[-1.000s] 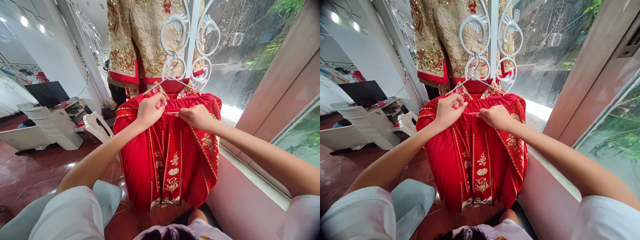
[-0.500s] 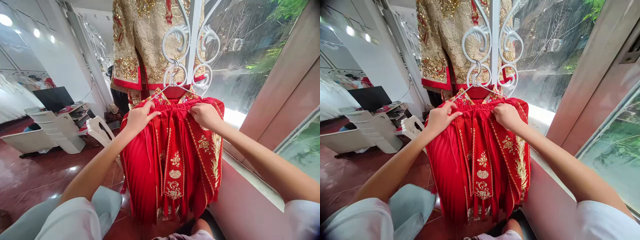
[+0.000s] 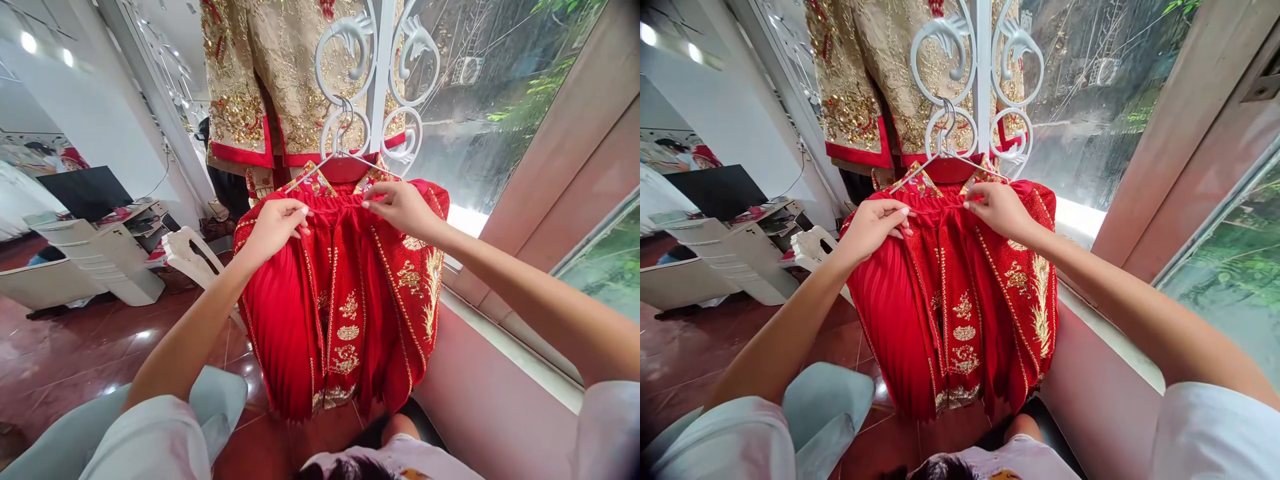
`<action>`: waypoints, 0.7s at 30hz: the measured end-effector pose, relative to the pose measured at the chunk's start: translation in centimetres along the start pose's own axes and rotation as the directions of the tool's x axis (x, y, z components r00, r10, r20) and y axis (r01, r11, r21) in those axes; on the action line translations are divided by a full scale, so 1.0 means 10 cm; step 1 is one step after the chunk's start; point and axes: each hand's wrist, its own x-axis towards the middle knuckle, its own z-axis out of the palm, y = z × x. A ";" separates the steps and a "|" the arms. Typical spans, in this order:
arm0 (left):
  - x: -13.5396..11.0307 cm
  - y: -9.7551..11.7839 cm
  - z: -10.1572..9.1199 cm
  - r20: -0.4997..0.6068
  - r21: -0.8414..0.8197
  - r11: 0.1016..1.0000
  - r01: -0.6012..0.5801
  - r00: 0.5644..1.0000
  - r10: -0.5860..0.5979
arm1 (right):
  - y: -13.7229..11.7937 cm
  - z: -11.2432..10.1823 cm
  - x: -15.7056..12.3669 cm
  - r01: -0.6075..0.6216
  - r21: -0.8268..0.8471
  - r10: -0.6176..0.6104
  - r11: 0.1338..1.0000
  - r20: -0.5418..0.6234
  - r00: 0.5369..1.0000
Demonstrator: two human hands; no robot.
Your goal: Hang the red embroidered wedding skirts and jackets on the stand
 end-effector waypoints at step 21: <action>0.15 0.04 0.29 -0.090 -0.301 0.954 0.001 0.995 -0.030 | -0.31 0.34 0.00 -0.057 -0.463 0.067 0.884 0.006 0.998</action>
